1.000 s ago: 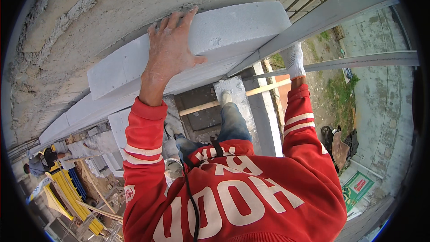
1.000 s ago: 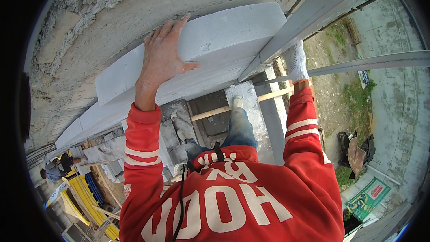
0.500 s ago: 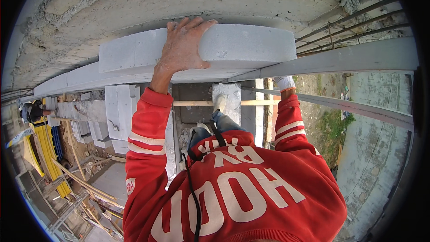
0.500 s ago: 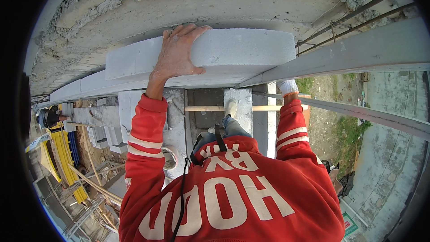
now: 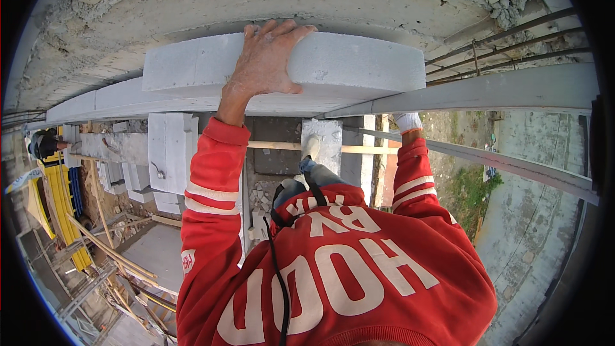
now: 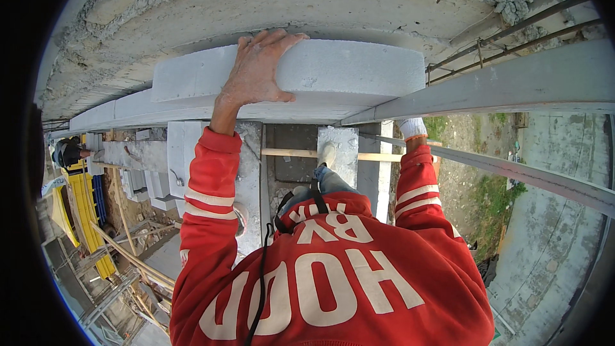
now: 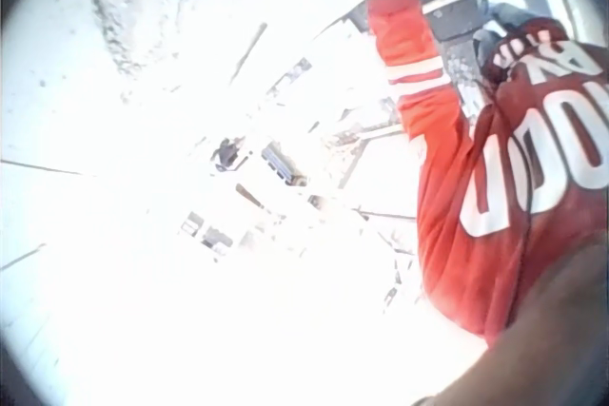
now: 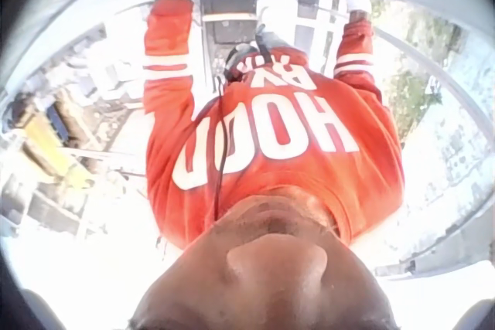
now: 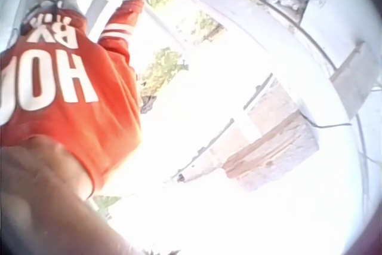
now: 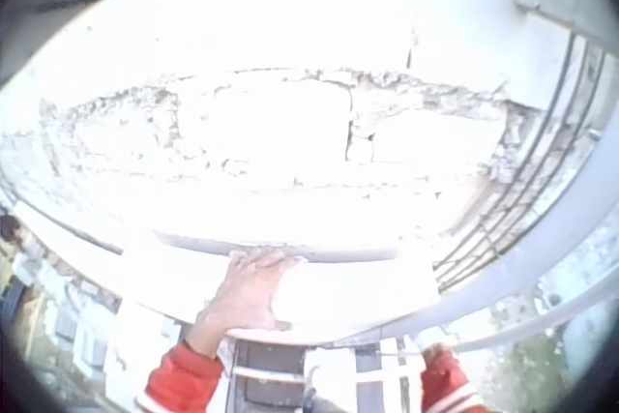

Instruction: The person lays and aligns lightweight concrete blocks using mortar and a trowel. The mortar is applied from a bucket to the blocks before they are set in place.

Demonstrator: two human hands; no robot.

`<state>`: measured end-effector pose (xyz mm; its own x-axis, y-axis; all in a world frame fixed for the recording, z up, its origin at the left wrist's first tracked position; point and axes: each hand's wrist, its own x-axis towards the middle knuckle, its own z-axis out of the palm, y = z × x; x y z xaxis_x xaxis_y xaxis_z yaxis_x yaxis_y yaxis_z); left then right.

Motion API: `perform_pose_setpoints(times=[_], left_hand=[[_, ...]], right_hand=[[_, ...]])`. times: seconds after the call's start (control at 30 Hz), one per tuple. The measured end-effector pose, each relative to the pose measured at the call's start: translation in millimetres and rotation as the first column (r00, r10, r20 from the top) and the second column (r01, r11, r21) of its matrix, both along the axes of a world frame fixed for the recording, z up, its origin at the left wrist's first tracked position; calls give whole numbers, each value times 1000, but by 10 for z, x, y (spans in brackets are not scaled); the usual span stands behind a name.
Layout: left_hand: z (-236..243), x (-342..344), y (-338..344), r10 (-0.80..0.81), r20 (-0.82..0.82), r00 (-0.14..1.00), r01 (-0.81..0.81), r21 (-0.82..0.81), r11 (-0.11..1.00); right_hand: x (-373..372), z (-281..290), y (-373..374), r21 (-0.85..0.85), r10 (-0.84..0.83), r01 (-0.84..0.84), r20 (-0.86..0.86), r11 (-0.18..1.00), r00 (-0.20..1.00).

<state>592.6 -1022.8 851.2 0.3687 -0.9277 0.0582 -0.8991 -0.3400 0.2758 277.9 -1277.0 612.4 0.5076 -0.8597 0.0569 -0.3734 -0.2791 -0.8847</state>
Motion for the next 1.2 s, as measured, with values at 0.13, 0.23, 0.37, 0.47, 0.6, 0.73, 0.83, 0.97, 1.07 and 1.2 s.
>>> perform_pose_setpoints(times=[0.13, 0.23, 0.37, 0.47, 0.6, 0.73, 0.83, 0.97, 1.07, 1.2], left_hand=[[-1, -8, 26, -1, 28, 1000, 1, 1, 1000], [37, -8, 50, -32, 3, 999, 32, -66, 997], [349, -278, 164, 16, 119, 993, 40, -454, 890], [155, -680, 321, 58, -237, 970, -211, -697, 685], [-272, -1433, 381, 25, -643, 766, -484, -550, 680], [-679, -2028, 508, 54, -849, 526, -556, -295, 777], [-765, -2224, 644, 59, -885, 462, -488, -198, 850], [-716, -2333, 850, 107, -883, 457, -486, -147, 862], [-769, -2473, 1017, 130, -882, 453, -552, -163, 818], [-912, -2645, 1115, 80, -914, 398, -559, -173, 811]], right_hand=[[26, 198, 119, 120, -108, 98, 75, 988, 991], [-43, 358, 326, 213, -192, 161, 136, 964, 972], [-131, 936, 726, 558, -316, 170, 177, 812, 932], [-169, 1197, 1094, 748, -288, 85, 145, 658, 947], [6, 1248, 1247, 621, -298, 151, 139, 769, 944], [-2, 1171, 1225, 633, -295, 74, 251, 771, 922], [15, 1163, 1150, 716, -341, 34, 291, 698, 894], [14, 997, 1056, 818, -344, -144, 385, 557, 856], [56, 824, 835, 871, -300, -342, 451, 352, 840], [-179, 720, 431, 873, -174, -192, 296, 449, 939]])
